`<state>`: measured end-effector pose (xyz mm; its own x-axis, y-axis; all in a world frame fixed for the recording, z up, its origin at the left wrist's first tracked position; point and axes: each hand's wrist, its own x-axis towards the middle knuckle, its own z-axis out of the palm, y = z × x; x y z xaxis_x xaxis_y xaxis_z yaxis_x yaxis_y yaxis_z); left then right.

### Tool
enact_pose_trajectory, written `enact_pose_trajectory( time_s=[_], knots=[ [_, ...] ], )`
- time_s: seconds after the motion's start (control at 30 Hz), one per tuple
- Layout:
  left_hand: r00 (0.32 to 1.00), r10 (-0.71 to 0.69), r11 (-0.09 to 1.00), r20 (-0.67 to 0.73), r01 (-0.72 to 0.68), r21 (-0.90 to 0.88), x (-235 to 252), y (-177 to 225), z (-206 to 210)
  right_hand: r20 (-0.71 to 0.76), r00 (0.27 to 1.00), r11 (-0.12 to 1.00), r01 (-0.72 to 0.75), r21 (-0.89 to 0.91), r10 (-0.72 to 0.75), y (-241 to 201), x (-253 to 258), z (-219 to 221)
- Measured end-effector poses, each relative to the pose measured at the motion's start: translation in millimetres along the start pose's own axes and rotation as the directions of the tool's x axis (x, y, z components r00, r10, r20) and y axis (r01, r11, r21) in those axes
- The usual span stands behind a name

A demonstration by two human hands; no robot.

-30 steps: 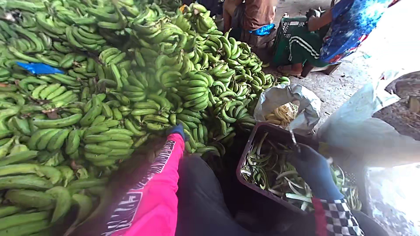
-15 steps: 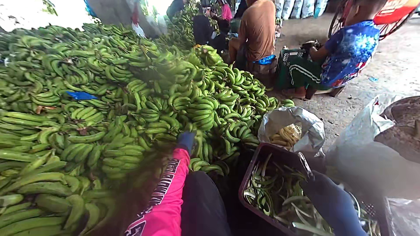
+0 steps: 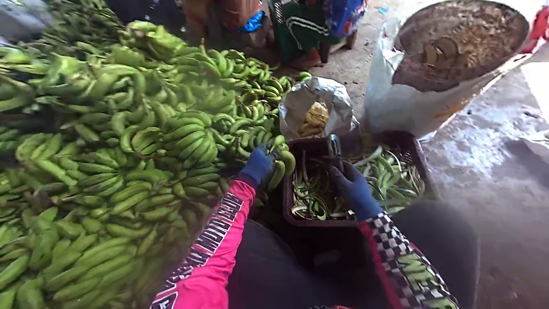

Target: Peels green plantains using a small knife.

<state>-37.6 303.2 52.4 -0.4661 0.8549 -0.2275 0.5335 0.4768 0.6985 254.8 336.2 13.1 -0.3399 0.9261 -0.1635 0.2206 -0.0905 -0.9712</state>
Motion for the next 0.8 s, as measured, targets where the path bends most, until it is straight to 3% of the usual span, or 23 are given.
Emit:
enact_pose_trajectory(
  time_s=[0.1, 0.23, 0.5, 0.67, 0.8],
  knots=[
    [0.992, 0.069, 0.954, 0.103, -0.096, 0.284, 2.6, 7.6, 16.6, 0.042, 0.999, 0.997, 0.003, -0.081, 0.000, 2.2, 2.9, 9.5],
    [0.973, 0.150, 0.876, 0.175, -0.213, 0.432, -8.4, 19.0, 29.0, 0.080, 0.997, 0.994, 0.021, -0.109, -0.012, 4.7, 5.8, 21.0],
    [0.939, 0.205, 0.758, 0.275, -0.330, 0.562, -23.0, 26.1, 37.9, 0.096, 0.983, 0.978, 0.170, -0.125, -0.158, 9.3, 5.1, 39.2],
    [0.936, 0.193, 0.722, 0.295, -0.339, 0.603, -28.3, 30.4, 46.8, 0.121, 0.987, 0.938, 0.136, -0.318, -0.102, 3.5, 5.2, 45.1],
    [0.949, 0.185, 0.752, 0.254, -0.303, 0.585, -29.7, 28.6, 49.5, 0.166, 0.986, 0.908, 0.085, -0.410, -0.017, -3.3, -2.4, 44.9]
  ],
)
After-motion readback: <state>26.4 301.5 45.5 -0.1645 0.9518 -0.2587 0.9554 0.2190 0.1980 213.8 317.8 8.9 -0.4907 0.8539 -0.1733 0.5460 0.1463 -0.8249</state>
